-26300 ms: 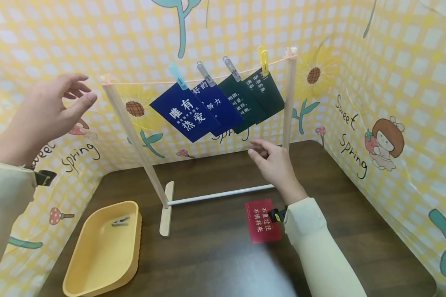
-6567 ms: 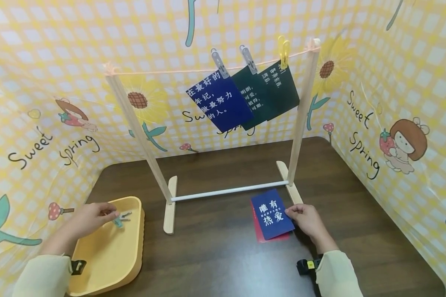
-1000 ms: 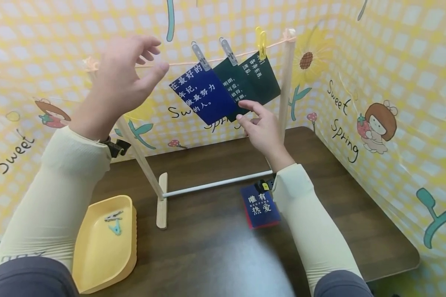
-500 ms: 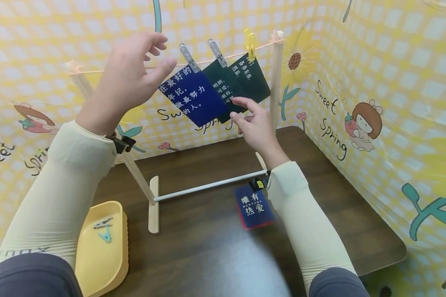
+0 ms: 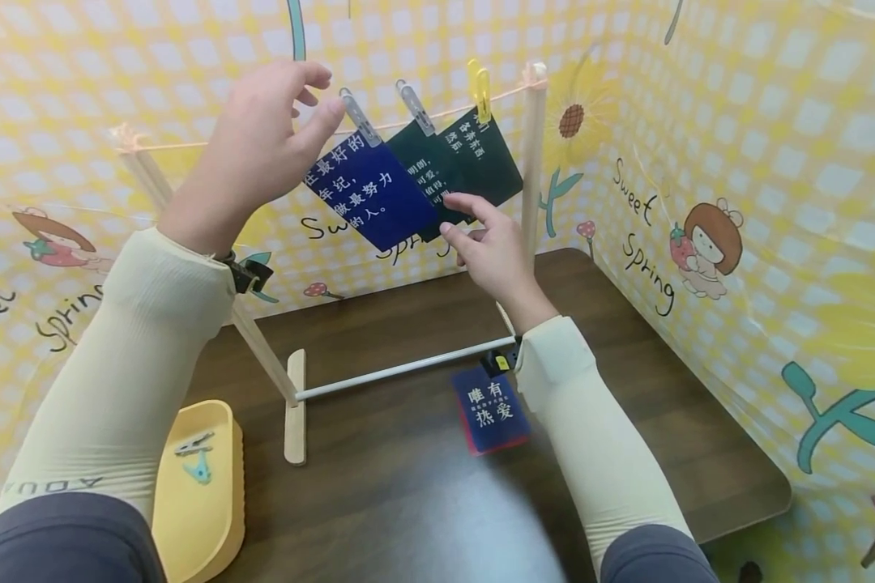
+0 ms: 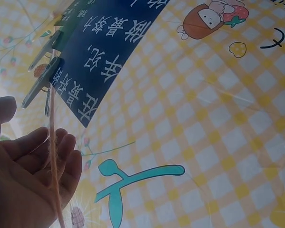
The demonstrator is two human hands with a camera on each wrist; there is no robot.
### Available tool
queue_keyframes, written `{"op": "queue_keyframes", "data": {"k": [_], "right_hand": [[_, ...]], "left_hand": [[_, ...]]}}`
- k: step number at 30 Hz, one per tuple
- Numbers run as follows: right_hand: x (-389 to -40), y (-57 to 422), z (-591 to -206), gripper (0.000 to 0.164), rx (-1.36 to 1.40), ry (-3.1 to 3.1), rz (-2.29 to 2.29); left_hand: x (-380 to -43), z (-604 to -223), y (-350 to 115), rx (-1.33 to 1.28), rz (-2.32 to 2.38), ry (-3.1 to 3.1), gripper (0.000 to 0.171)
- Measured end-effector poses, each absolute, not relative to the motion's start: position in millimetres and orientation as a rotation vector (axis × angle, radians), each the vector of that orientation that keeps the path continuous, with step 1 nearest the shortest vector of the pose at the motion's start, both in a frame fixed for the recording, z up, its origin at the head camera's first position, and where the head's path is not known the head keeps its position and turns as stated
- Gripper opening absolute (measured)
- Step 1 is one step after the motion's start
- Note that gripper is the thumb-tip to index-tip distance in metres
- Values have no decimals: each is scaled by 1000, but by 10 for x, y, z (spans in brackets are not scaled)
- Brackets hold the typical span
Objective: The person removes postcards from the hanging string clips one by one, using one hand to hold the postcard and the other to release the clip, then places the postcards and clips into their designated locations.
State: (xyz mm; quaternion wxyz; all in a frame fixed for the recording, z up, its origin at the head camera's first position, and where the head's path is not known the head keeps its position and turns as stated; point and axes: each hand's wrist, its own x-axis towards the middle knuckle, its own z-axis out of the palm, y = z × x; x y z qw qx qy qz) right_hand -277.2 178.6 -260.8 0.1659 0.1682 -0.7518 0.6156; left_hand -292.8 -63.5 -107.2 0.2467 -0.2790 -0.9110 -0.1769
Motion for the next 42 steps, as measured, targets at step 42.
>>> {"op": "queue_keyframes", "data": {"k": [42], "right_hand": [[-2925, 1655, -2516, 38, 445, -2124, 1756]], "left_hand": [[-2946, -964, -355, -640, -372, -2647, 63]]}}
